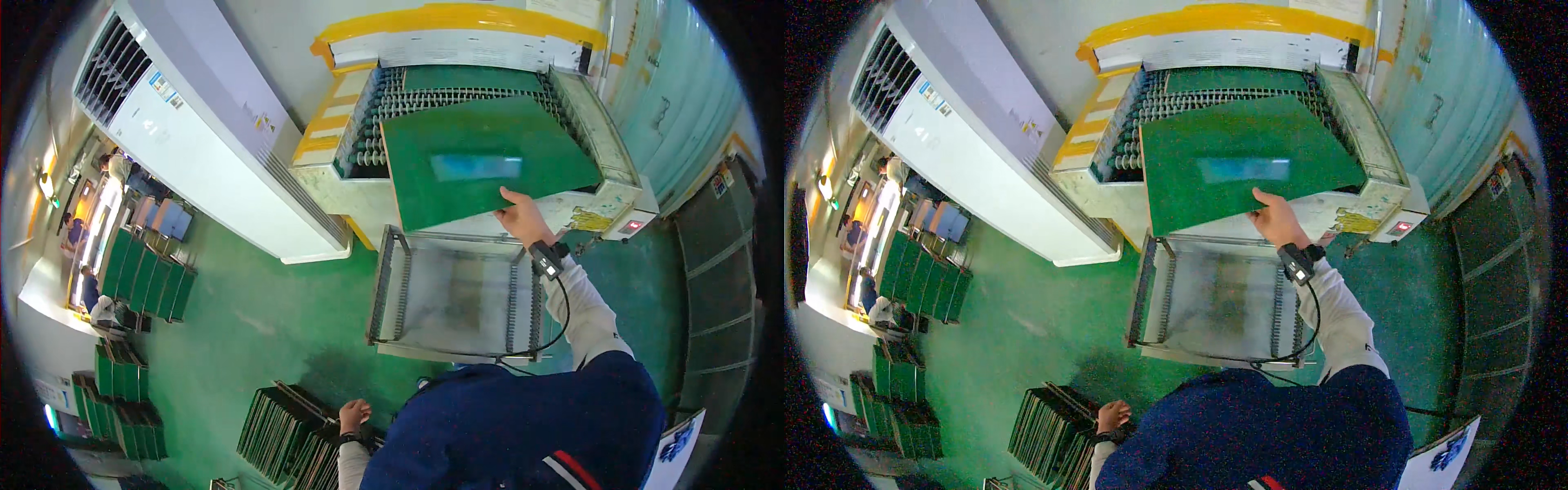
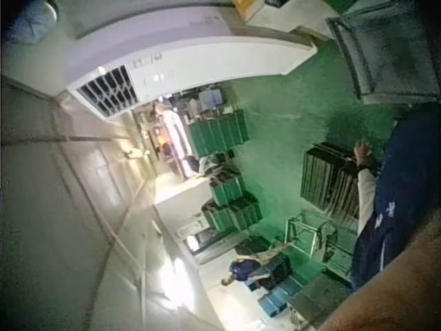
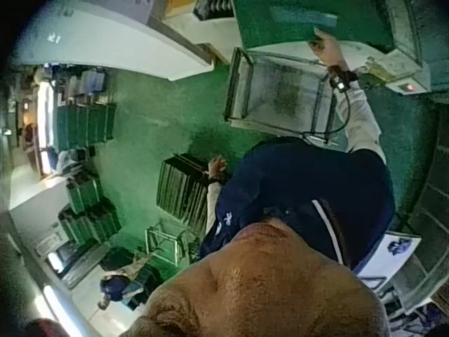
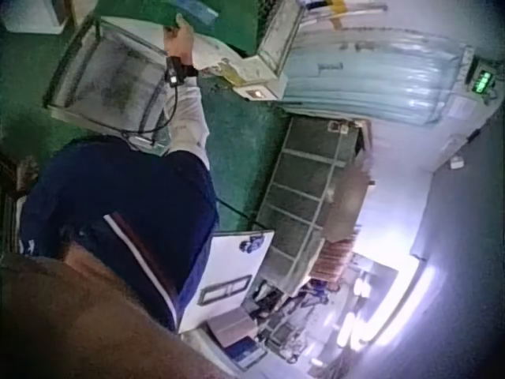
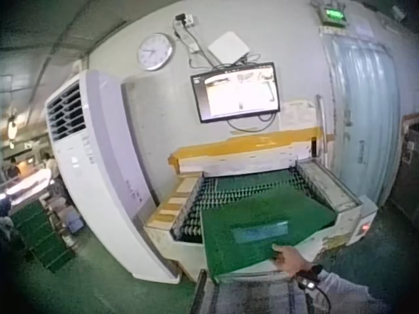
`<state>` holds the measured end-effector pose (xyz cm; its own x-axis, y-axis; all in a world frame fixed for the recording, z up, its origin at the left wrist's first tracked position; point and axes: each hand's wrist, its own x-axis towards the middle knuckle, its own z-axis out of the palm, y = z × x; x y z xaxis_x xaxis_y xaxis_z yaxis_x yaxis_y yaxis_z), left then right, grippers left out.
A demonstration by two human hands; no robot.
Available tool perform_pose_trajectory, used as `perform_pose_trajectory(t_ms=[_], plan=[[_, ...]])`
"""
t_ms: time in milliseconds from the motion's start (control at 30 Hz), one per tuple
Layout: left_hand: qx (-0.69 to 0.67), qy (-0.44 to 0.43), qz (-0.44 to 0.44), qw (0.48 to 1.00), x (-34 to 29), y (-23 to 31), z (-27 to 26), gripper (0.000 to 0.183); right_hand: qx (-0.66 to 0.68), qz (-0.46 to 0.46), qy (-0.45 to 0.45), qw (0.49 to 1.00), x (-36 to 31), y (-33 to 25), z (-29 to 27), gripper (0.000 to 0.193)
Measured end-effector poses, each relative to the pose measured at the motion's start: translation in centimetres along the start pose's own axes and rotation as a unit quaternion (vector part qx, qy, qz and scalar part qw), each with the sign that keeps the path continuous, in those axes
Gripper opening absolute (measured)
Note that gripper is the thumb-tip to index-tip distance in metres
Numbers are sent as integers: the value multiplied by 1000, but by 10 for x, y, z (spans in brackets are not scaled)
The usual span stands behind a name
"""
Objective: Loading green panels from a rack into a processing machine.
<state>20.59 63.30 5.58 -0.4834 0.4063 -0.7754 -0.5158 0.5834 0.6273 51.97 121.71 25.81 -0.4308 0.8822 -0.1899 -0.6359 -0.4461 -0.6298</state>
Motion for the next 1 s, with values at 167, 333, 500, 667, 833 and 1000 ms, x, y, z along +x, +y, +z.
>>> perform_pose_trajectory(t_ms=[167,333,500,667,833,1000], plan=[[-20,6,-33,999,-4,-11,9,24,6,70,50,996,18,27,8,24],[-11,0,-33,999,0,-17,17,27,-59,224,7,973,18,35,30,43],[-30,-19,-49,998,6,-12,25,27,-18,158,-1,987,50,38,22,43],[7,-2,-24,1000,4,-2,42,27,-14,166,25,986,58,32,25,44],[39,3,-20,999,-6,7,46,27,5,201,4,980,57,31,23,50],[76,14,-22,997,-12,9,46,26,20,202,-22,979,57,36,19,53]])
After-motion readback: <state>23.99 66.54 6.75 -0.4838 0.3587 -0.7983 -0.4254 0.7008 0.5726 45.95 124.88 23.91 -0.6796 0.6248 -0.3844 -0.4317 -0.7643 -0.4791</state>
